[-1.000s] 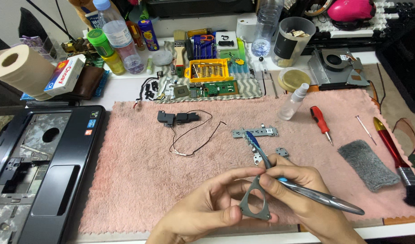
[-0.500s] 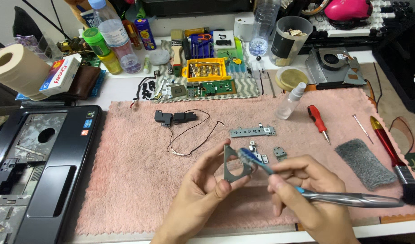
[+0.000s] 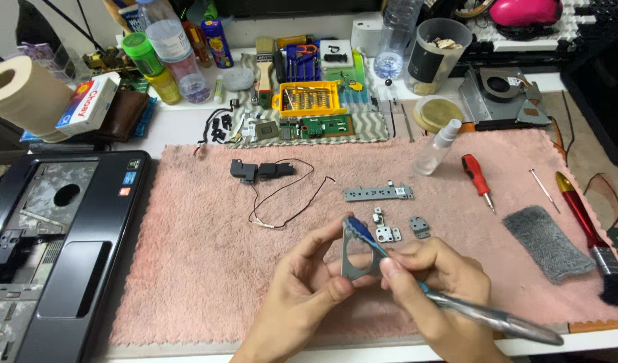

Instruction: The person cleans various small electronic components and metal brackets using a toothbrush. They pick up each item, scrub it thoroughly, and place it back on the workbench. The task involves handling multiple distinct parts one by one.

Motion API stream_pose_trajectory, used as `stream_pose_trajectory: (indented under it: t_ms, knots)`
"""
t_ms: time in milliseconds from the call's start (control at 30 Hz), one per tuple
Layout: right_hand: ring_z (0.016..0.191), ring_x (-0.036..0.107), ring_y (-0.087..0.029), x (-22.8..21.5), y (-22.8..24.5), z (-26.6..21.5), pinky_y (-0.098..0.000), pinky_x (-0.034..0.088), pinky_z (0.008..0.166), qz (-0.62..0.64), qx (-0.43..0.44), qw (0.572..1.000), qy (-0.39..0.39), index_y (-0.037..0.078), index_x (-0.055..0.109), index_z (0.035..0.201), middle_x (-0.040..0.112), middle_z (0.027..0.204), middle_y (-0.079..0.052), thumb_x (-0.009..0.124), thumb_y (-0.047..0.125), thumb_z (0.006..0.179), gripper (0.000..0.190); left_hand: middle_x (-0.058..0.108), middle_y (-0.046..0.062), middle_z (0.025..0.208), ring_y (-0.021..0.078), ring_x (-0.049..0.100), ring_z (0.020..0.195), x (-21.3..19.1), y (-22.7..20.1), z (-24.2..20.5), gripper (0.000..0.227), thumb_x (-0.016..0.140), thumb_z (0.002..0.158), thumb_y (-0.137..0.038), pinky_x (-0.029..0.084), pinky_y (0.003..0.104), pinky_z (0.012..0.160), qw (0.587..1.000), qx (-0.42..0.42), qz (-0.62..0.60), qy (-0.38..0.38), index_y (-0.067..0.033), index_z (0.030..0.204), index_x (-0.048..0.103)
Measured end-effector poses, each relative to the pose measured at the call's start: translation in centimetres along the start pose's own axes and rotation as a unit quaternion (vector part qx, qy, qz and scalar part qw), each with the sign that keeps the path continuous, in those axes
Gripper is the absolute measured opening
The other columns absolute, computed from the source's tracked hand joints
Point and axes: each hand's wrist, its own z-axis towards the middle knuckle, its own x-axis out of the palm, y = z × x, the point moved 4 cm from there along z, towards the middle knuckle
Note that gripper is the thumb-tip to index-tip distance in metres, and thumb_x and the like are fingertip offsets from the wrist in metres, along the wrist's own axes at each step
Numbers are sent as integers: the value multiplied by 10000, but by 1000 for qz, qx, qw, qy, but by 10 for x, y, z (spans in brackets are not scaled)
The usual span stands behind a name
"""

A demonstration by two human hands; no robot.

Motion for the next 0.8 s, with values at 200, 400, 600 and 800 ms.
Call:
stream_pose_trajectory:
  t_ms: [200,400,600,800]
  knots:
    - [474,693,-153,17,19,-23,-228,530,468,69,-60,996,23,75,578,761,733,588,-122,795,35,916,269,549,234,1727,557,738,1392,-7,-1,2,783,891,1037,-181,629,465,1163,998,60,10,-26,-46,1692,483]
    - [309,478,-84,21,14,-30,-206,335,275,135,6,991,19,49,590,746,783,624,-173,821,37,930,296,564,246,1687,593,729,1392,-11,-2,3,749,924,981,-91,692,507,1064,992,109,-19,-67,-44,1615,529]
    - [356,461,-108,22,0,-29,-231,310,311,161,30,986,23,66,523,772,730,644,-203,799,20,948,330,599,271,1661,544,770,1338,-10,2,2,791,937,894,19,723,388,974,994,61,-27,-90,2,1583,548]
    - [469,506,-127,25,9,-21,-262,370,414,117,13,993,33,93,529,791,752,674,-155,789,43,962,315,591,261,1662,582,733,1371,-4,10,-3,795,977,904,-81,680,538,1105,994,63,-51,-79,-33,1567,543]
